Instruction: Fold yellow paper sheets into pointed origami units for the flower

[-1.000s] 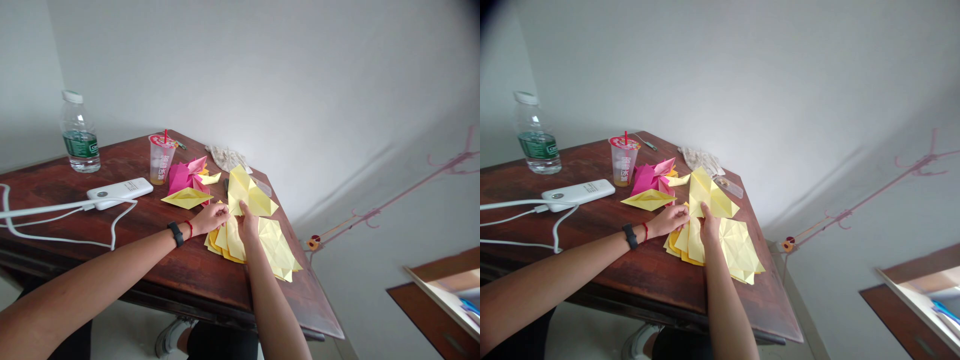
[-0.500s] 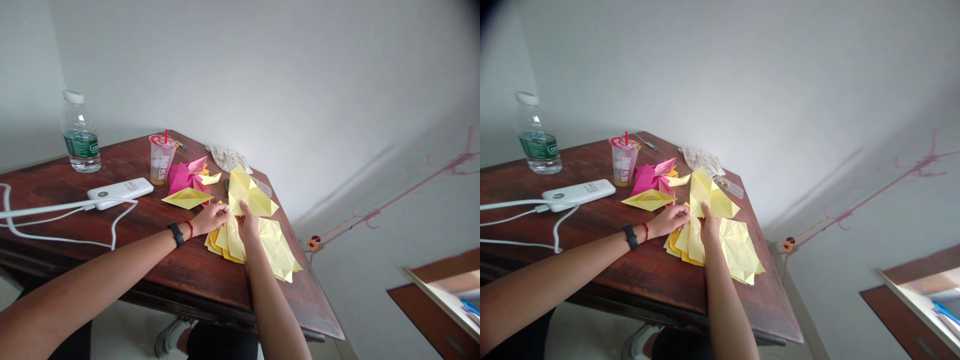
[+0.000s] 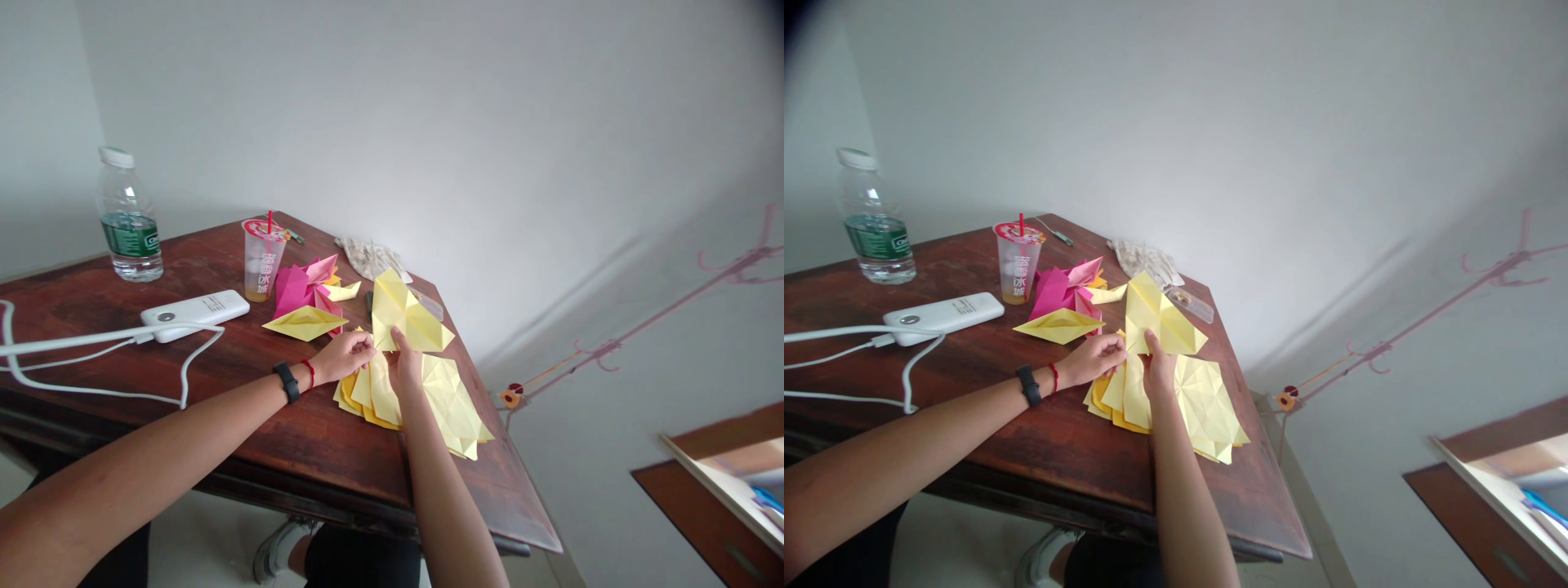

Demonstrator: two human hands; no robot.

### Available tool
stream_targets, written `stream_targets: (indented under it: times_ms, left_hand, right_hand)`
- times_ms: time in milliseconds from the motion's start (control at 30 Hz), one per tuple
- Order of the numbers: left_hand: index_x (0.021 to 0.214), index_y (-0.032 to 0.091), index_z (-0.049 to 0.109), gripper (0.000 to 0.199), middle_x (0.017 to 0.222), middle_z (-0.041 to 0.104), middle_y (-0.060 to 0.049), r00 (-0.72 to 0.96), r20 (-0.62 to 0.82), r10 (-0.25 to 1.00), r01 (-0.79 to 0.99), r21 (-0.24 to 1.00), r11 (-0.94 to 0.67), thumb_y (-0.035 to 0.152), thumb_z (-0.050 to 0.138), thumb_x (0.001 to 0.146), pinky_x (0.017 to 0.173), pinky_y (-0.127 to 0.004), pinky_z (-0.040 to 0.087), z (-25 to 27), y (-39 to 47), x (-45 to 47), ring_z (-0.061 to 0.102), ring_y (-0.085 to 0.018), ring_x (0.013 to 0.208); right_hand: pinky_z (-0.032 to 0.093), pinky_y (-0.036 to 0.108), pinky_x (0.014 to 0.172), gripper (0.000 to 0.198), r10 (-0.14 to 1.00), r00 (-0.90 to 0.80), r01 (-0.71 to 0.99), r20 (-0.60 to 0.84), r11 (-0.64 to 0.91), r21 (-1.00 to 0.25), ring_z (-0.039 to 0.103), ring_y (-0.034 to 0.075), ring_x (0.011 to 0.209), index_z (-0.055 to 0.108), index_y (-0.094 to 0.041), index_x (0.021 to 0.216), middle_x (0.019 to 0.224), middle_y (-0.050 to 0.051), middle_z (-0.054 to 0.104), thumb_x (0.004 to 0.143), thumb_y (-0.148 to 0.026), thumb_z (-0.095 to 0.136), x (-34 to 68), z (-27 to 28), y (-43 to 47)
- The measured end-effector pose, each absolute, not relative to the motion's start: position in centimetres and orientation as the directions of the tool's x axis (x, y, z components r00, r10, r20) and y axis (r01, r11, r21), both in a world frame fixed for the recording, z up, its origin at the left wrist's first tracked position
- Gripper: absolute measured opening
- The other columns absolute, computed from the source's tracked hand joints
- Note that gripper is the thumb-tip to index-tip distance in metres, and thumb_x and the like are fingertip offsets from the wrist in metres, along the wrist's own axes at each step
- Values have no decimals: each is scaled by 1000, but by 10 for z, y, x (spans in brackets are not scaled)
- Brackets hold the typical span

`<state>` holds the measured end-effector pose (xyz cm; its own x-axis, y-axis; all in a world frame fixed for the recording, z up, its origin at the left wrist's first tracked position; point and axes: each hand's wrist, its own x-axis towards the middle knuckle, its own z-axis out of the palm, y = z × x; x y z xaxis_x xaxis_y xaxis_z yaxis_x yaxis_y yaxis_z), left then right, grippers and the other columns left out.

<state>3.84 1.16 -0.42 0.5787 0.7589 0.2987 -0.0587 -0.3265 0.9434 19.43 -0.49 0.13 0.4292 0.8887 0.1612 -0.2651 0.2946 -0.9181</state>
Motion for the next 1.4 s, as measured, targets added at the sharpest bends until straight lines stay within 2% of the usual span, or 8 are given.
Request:
stream_targets:
  times_ms: [233, 533, 800, 1033, 1233, 1400]
  left_hand:
    - [73, 19, 49, 23, 60, 59, 3, 581, 300, 756, -60, 943, -327, 35, 56, 88, 50, -23, 38, -4, 11, 39, 53, -11, 50]
    - [74, 19, 50, 22, 60, 60, 1, 577, 314, 754, -66, 938, -340, 36, 56, 88, 51, -23, 39, -4, 11, 39, 52, -12, 51]
    - [70, 19, 50, 31, 61, 59, 1, 591, 315, 743, -50, 933, -355, 42, 56, 90, 53, -24, 39, 0, 10, 37, 51, -12, 53]
    - [69, 18, 52, 32, 62, 60, 1, 586, 308, 750, -25, 932, -363, 42, 54, 91, 52, -24, 39, 0, 11, 37, 51, -12, 51]
    - [69, 18, 53, 30, 62, 61, 2, 583, 312, 750, -14, 927, -375, 39, 55, 90, 52, -23, 39, -1, 12, 37, 52, -11, 51]
    - [68, 19, 52, 31, 60, 61, 3, 569, 355, 742, -10, 905, -425, 40, 55, 90, 54, -24, 40, -3, 14, 37, 53, -11, 51]
  right_hand:
    - [49, 20, 51, 56, 887, 444, -273, 128, 269, -923, 66, 15, 78, 64, -29, 121, 109, 0, 71, 67, -30, 80, 198, -2, -2]
    - [53, 22, 55, 54, 891, 431, -281, 141, 281, -918, 69, 18, 87, 64, -29, 119, 113, 1, 72, 67, -31, 79, 197, -2, -2]
    - [57, 25, 60, 56, 892, 412, -256, 183, 306, -917, 69, 21, 97, 61, -30, 124, 125, 3, 68, 70, -29, 76, 195, 0, -3]
    - [54, 22, 55, 54, 896, 419, -255, 145, 270, -929, 68, 20, 90, 63, -28, 121, 119, 4, 69, 70, -30, 78, 198, -2, -2]
    - [54, 22, 56, 50, 905, 391, -229, 167, 272, -935, 68, 19, 89, 62, -29, 121, 118, 3, 69, 74, -30, 75, 199, -4, -2]
    - [57, 25, 58, 55, 902, 389, -245, 186, 296, -923, 69, 22, 93, 61, -29, 123, 116, 4, 71, 71, -29, 77, 197, -2, -3]
